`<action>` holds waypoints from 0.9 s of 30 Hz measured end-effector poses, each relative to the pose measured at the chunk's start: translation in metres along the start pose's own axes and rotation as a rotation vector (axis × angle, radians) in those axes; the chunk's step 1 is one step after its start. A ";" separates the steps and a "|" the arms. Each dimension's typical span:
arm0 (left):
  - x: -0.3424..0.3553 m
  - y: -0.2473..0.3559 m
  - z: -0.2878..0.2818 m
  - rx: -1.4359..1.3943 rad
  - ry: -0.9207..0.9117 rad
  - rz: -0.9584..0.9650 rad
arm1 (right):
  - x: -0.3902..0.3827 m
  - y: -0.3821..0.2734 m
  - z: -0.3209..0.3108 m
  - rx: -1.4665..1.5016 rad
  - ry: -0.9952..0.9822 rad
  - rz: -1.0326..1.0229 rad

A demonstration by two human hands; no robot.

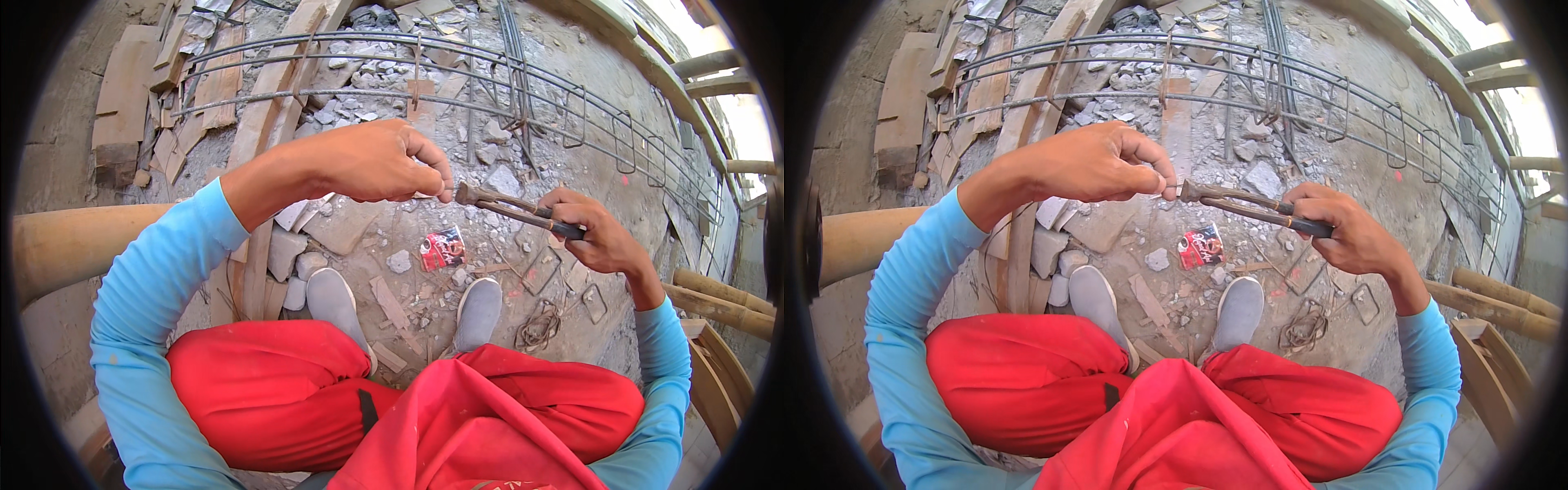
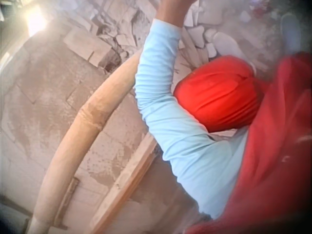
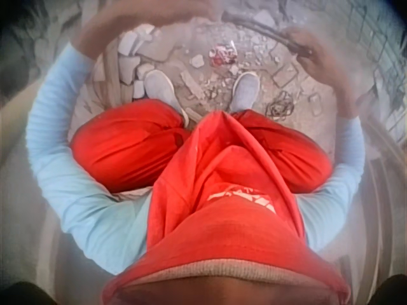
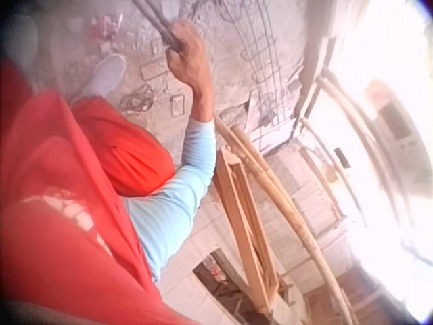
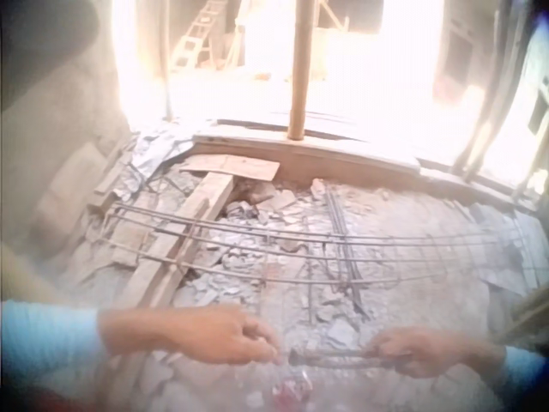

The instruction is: The person secures rebar together by hand and using pliers to twist thin wire around the intersections.

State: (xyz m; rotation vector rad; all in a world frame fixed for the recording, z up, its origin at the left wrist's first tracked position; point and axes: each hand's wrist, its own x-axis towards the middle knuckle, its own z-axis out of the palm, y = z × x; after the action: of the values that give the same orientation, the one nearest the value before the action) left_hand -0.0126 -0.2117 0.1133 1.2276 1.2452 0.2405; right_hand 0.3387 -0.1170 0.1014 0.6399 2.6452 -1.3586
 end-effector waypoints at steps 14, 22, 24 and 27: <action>0.008 -0.023 -0.003 0.214 0.019 0.177 | 0.017 -0.013 0.022 -0.202 0.121 0.109; 0.009 -0.029 0.006 0.152 -0.051 0.211 | 0.018 0.011 0.048 -0.274 0.117 0.139; 0.006 -0.025 0.004 0.092 -0.081 0.126 | 0.015 0.014 0.051 -0.257 0.153 0.130; 0.009 -0.026 0.001 -0.076 -0.188 -0.045 | 0.012 0.019 0.053 -0.258 0.171 0.146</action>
State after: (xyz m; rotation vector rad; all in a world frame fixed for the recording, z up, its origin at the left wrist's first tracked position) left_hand -0.0206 -0.2164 0.0872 1.1286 1.0895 0.1349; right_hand 0.3301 -0.1458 0.0525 0.9271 2.7730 -0.9431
